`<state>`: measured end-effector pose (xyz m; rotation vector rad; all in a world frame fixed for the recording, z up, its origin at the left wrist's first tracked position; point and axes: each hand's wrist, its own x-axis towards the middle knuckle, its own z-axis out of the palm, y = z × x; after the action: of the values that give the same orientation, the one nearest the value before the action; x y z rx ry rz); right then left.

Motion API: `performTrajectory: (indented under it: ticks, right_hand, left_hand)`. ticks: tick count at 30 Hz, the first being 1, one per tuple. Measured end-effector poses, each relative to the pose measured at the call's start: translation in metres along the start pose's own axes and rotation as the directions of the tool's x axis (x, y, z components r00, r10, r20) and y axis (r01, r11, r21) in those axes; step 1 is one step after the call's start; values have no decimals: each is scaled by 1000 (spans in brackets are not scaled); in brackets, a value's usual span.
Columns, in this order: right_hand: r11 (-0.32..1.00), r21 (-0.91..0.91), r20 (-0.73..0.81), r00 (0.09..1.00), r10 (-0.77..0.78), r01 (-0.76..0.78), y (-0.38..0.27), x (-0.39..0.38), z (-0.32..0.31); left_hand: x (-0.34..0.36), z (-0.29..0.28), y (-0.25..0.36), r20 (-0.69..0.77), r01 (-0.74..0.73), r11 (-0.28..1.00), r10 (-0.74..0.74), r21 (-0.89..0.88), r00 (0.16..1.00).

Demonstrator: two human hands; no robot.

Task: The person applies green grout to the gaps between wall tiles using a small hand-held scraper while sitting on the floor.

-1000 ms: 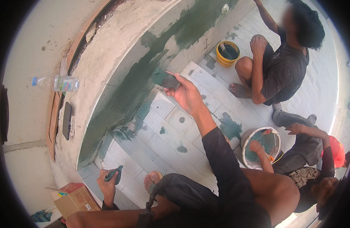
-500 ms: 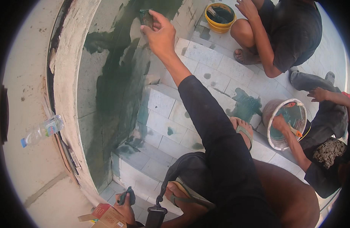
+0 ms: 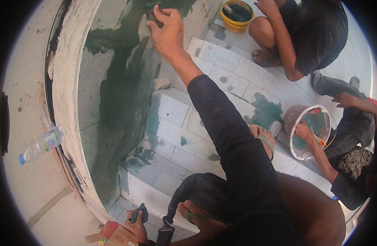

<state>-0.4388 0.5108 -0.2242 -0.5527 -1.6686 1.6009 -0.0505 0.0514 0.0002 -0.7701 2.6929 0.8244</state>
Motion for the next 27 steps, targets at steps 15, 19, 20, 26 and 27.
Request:
performTrajectory:
  ticks: [15,19,20,26,27]
  right_hand:
    - [986,-83,71,988,-138,143,-12,23,-24]
    - [985,-149,216,975,-56,90,-11,18,-37]
    - [982,-162,266,963,-47,93,-9,15,-40]
    - [981,-45,190,963,192,-187,-10,9,-41]
    - [969,7,132,960,246,-249,-11,9,-34]
  left_hand:
    - [6,8,6,23,-128,992,128,-1,992]
    - [3,5,4,16,-66,998,66,-1,998]
    - [2,4,2,9,-63,998,63,-6,998]
    - [3,7,7,28,-112,994,112,-12,993]
    - [2,7,9,31,-98,995,99,-9,995]
